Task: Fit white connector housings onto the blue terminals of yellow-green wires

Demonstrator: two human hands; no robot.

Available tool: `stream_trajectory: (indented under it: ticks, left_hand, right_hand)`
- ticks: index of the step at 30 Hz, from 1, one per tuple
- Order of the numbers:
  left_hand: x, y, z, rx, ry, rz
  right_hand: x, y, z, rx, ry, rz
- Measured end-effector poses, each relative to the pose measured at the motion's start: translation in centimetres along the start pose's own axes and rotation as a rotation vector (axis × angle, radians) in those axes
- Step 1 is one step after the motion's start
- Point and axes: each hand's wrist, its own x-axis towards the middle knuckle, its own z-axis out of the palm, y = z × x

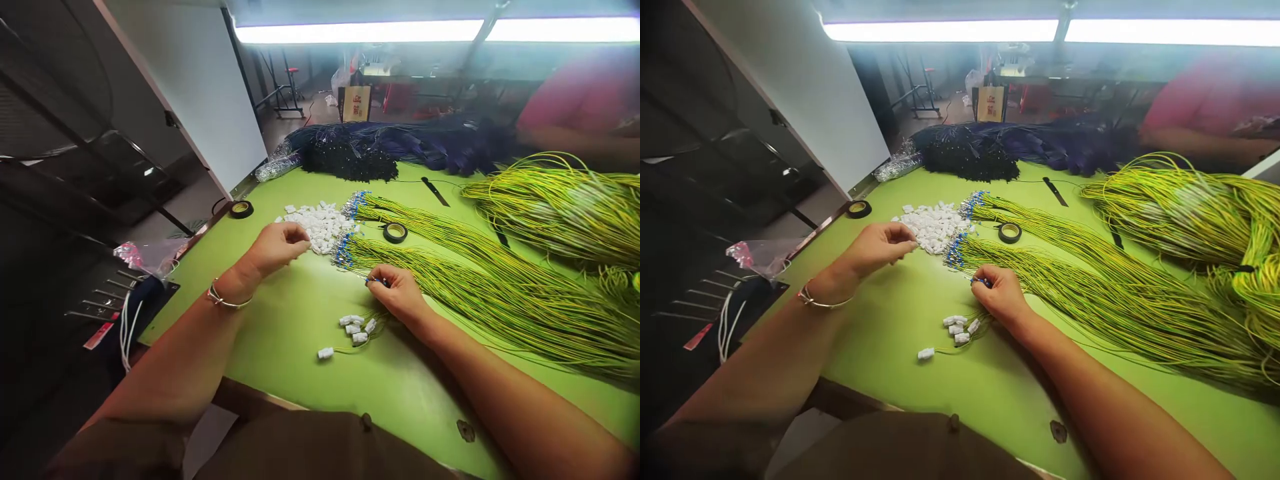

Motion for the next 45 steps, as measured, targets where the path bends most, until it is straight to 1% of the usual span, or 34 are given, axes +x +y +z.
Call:
stream_trajectory:
  ticks: [2,3,4,5,7,9,11,16,21,26,28,30,32,34,37,39,41,43,45]
  left_hand:
    - [-0.9,0.7,1.8,-0.352,-0.183,-0.079]
    - [-1.2,0.8,2.9,-0.478,-0.267,-0.14]
    - [-1.5,0.8,4.0,-0.581,-0.316,-0.197]
    - [-1.7,0.7,4.9,-0.666,-0.336,-0.25]
    - [-1.9,0.5,6.4,-0.798,-0.334,-0.336]
    - [-1.9,0.4,7.2,-0.881,-0.33,-0.382]
    - [-2.0,0.4,7.4,-0.924,-0.347,-0.398]
    - [-2.3,0.6,7.4,-0.94,-0.39,-0.386]
    - [-2.3,0.2,7.5,-0.942,-0.365,-0.354]
    - [-2.4,0.0,7.3,-0.88,-0.43,-0.313]
    - [-2.5,0.2,7.4,-0.832,-0.428,-0.267]
    - [-2.6,0.3,7.7,-0.762,-0.4,-0.182]
    - [-2.6,0.4,8.0,-0.71,-0.371,-0.098]
    - [-2.5,0.4,8.1,-0.705,-0.374,-0.059]
    - [-2.4,0.0,8.0,-0.742,-0.457,-0.089]
    - [-2.3,-0.2,7.9,-0.769,-0.526,-0.117]
    - [-2.3,-0.2,7.9,-0.782,-0.552,-0.11]
    - [-2.3,0.0,8.1,-0.757,-0.515,-0.063]
    - [-2.4,0.3,8.5,-0.693,-0.428,0.013]
  right_hand:
    - [0.0,-0.1,-0.1,0.004,-0.004,-0.001]
    - [0.0,-0.2,-0.1,0.011,-0.005,0.001]
    - [0.0,-0.2,-0.1,0.019,-0.008,0.004]
    - [0.0,-0.3,-0.1,0.025,-0.015,0.006]
    - [0.0,-0.3,-0.2,0.022,-0.035,0.003]
    - [0.0,-0.2,-0.2,-0.002,-0.054,-0.009]
    - [0.0,-0.1,-0.1,-0.036,-0.064,-0.021]
    - [0.0,0.1,-0.1,-0.08,-0.075,-0.038]
    - [0.1,-0.3,-0.3,-0.043,-0.094,-0.011]
    - [0.2,-0.3,-0.4,-0.032,-0.107,0.038]
    - [0.2,-0.1,-0.3,-0.058,-0.126,0.031]
    - [0.3,0.0,-0.4,-0.069,-0.15,0.008]
    - [0.4,0.0,-0.5,-0.052,-0.177,-0.012]
    - [0.4,0.0,-0.7,-0.025,-0.203,-0.024]
    - [0.5,-0.2,-1.3,0.022,-0.272,-0.022]
    - [0.5,-0.4,-1.7,0.069,-0.343,0.022]
    - [0.5,-0.5,-1.9,0.11,-0.387,0.083]
    - [0.5,-0.4,-1.9,0.122,-0.392,0.113]
    - [0.5,-0.3,-1.7,0.118,-0.363,0.108]
